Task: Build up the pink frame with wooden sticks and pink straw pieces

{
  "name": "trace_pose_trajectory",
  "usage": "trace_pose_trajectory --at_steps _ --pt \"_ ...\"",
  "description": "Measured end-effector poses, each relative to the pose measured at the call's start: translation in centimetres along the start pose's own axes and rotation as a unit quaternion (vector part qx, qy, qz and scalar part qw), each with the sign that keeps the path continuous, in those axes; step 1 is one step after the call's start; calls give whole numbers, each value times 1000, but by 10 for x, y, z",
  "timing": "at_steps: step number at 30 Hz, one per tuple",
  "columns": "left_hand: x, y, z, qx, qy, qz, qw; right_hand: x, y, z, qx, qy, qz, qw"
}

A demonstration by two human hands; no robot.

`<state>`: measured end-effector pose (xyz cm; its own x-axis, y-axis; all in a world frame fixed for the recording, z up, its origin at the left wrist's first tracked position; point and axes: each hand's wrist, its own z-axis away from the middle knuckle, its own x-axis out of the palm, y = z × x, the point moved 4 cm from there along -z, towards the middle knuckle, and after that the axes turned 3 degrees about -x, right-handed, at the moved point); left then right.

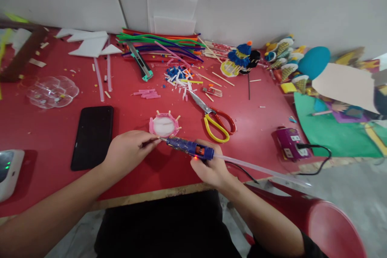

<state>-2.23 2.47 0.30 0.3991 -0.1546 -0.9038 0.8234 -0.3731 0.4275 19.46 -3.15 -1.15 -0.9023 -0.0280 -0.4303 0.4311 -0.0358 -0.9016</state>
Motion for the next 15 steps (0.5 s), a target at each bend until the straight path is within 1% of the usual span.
trace_pose_trajectory --at_steps 4,7,10,15 --pt "-1 0 -1 -1 1 -3 1000 -1 -10 0 -13 -9 -9 1000" --pt "-1 -1 -1 1 2 2 1000 -2 -12 1 -22 -14 0 1000" --pt "-1 -1 0 -3 1 -6 1000 -7 -6 4 -28 -12 -3 1000" --pt "-1 -2 0 -8 4 0 1000 -18 11 11 -41 6 -52 998"
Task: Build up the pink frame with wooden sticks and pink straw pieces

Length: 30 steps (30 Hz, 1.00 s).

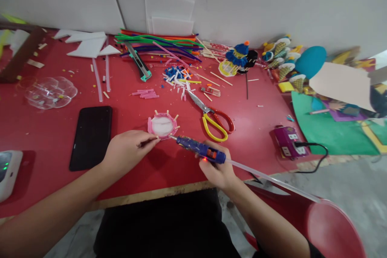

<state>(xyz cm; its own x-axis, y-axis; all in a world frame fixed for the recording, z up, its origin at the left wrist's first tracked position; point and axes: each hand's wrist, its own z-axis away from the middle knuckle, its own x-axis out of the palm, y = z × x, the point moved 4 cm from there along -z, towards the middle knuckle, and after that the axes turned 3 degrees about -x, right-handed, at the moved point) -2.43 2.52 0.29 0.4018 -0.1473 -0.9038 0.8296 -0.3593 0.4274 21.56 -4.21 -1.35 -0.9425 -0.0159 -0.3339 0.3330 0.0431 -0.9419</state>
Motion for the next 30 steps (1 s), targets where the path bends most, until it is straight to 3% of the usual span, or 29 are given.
trace_pose_trajectory --at_steps 11,30 --pt "-1 2 -1 9 0 -17 1000 -4 4 -2 41 29 12 999" --pt "-1 2 0 15 2 -16 1000 -4 1 -2 40 42 24 998"
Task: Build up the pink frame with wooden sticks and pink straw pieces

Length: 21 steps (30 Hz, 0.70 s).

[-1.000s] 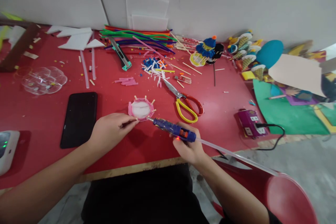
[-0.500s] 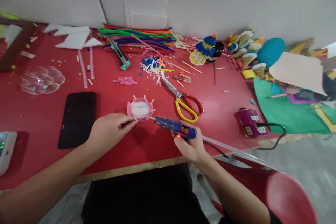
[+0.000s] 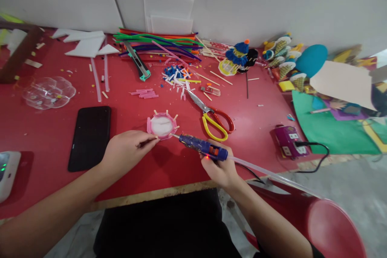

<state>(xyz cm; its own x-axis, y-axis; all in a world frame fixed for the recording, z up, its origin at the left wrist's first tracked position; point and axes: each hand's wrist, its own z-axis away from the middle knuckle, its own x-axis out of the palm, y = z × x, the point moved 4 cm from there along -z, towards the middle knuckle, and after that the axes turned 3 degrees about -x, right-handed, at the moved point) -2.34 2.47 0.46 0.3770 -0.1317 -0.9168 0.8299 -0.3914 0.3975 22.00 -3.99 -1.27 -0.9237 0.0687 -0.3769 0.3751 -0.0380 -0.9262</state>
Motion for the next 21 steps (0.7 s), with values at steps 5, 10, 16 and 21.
trace_pose_trajectory --at_steps 5,10,16,21 --pt "0 0 0 6 10 13 1000 -1 0 0 -8 -3 10 1000" --pt "0 -1 0 -5 0 10 1000 -1 2 1 -13 -10 7 1000" --pt "0 0 0 -3 -2 6 1000 -1 2 1 -11 -12 22 1000" --pt "1 -2 0 1 2 5 1000 -2 3 1 -17 -9 27 999"
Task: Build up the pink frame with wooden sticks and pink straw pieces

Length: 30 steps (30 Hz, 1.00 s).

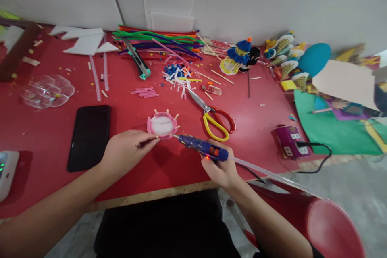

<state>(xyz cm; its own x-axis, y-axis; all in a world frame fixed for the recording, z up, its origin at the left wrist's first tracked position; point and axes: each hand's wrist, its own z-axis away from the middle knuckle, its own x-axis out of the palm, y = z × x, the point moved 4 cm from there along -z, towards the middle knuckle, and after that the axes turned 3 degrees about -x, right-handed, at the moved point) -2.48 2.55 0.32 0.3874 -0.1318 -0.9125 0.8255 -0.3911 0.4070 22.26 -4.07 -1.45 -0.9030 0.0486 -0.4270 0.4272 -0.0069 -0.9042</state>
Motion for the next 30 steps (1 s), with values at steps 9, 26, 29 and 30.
trace_pose_trajectory --at_steps 9,26,29,30 --pt "-1 2 0 -6 -7 -3 1000 1 1 1 -4 -4 -11 1000" --pt "0 1 0 -4 -2 0 1000 1 1 1 -10 -20 -32 999" --pt "0 2 0 -6 -1 3 1000 1 0 1 -21 -20 -31 999" --pt "0 2 0 -7 -1 4 1000 1 -1 1 -23 -20 -32 999"
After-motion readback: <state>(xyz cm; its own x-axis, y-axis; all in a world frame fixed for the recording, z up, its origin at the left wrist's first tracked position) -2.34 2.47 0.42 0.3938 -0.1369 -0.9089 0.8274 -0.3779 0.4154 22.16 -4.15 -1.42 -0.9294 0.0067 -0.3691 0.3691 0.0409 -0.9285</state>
